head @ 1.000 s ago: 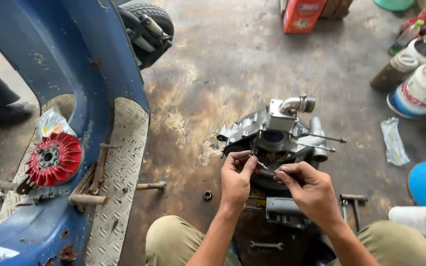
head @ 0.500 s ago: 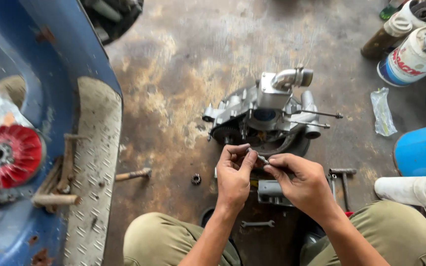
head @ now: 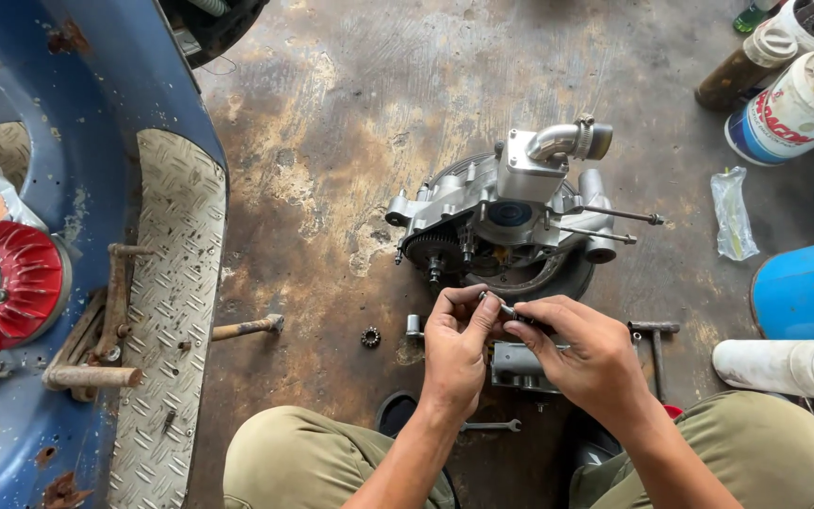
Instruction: Repairing and assembling components of a motorcycle engine on the workshop floor.
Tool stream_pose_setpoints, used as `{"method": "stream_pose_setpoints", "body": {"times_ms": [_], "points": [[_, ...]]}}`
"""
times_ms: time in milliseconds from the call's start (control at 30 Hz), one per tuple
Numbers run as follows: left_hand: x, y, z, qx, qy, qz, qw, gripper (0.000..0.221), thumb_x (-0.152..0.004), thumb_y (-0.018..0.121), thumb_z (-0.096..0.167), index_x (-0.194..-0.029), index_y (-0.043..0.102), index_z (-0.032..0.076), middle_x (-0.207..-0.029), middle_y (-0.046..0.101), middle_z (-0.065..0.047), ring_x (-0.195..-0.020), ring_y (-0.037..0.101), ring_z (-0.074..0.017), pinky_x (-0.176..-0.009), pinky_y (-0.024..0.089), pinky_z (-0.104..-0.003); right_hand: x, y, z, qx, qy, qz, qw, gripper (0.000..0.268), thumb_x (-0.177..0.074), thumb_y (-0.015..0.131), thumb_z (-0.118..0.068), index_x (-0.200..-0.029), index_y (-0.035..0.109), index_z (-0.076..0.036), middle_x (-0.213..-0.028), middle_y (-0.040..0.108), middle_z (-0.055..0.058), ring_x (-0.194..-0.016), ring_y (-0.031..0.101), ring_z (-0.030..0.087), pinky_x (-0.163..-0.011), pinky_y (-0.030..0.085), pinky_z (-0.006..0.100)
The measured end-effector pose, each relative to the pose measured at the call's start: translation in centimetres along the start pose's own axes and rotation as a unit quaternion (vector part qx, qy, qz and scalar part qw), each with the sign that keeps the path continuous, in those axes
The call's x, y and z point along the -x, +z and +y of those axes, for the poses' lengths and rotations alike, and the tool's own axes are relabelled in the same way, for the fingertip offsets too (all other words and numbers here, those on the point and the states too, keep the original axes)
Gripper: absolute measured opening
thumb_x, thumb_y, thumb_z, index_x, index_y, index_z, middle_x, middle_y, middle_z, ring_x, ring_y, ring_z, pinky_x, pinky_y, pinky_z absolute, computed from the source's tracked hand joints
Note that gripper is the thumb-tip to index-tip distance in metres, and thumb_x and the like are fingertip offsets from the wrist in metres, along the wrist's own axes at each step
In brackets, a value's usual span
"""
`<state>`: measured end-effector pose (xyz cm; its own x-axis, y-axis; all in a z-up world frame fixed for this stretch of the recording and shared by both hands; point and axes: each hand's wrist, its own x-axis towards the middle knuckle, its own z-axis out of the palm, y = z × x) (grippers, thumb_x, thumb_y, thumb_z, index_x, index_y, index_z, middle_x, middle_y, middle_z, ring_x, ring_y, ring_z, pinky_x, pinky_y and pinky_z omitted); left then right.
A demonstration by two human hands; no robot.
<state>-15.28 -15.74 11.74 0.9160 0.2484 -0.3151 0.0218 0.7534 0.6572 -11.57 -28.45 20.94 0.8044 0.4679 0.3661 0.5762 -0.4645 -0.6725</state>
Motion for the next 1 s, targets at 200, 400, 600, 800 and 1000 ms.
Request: {"method": "stream_pose_setpoints", "body": {"times_ms": [200, 400, 600, 800, 1000], "points": [[0.3, 0.2, -0.1, 0.043, -0.031, -0.006, 0.999, 0.025, -0.098, 0.066, 0.006, -0.119, 0.057, -0.004, -0.098, 0.064, -0.013, -0.085, 0.061, -0.0151, -0.078, 0.053, -0.027, 1.3, 1.0, 2.2, 0.025, 0.027, 0.035, 0.999, 0.034, -0.073, 0.089, -0.012, -0.093, 0.065, -0.001, -0.073, 0.073, 0.004, -0.054, 0.062, 0.01, -0.046, 0.049, 0.023], [0.5, 0.5, 0.5, -0.034, 0.001, 0.013, 0.999, 0.021, -0.097, 0.067, 0.007, -0.114, 0.06, -0.002, -0.097, 0.065, -0.012, -0.085, 0.061, -0.0142, -0.079, 0.053, -0.026, 0.7, 0.6, 1.0, -0.006, 0.06, 0.023, 0.998, 0.021, -0.073, 0.087, -0.008, -0.085, 0.071, -0.003, -0.071, 0.071, 0.0, -0.053, 0.054, 0.008, -0.047, 0.045, 0.023], [0.4, 0.7, 0.9, -0.068, 0.033, 0.023, 0.997, 0.019, -0.096, 0.069, 0.006, -0.112, 0.06, -0.001, -0.096, 0.068, -0.011, -0.084, 0.064, -0.0154, -0.08, 0.056, -0.029, 0.7, 0.5, 1.1, -0.047, 0.085, -0.002, 0.995, 0.026, -0.076, 0.079, 0.003, -0.1, 0.07, 0.001, -0.087, 0.079, 0.005, -0.072, 0.074, 0.01, -0.066, 0.061, 0.021], [0.5, 0.6, 0.8, -0.084, 0.08, 0.006, 0.993, 0.018, -0.094, 0.07, 0.002, -0.108, 0.059, 0.0, -0.099, 0.07, -0.011, -0.086, 0.066, -0.0156, -0.081, 0.056, -0.028, 0.7, 0.5, 1.7, -0.029, 0.061, 0.004, 0.998, 0.024, -0.075, 0.081, 0.001, -0.098, 0.072, 0.001, -0.083, 0.078, 0.004, -0.062, 0.067, 0.008, -0.051, 0.052, 0.021], [0.5, 0.3, 0.6, -0.098, 0.093, 0.005, 0.991, 0.016, -0.094, 0.07, 0.002, -0.107, 0.06, 0.0, -0.097, 0.071, -0.011, -0.085, 0.068, -0.0153, -0.08, 0.057, -0.028, 0.9, 0.5, 1.9, -0.036, 0.075, 0.014, 0.996, 0.024, -0.076, 0.082, -0.002, -0.097, 0.072, 0.002, -0.084, 0.079, 0.005, -0.065, 0.07, 0.01, -0.057, 0.056, 0.022]]}}
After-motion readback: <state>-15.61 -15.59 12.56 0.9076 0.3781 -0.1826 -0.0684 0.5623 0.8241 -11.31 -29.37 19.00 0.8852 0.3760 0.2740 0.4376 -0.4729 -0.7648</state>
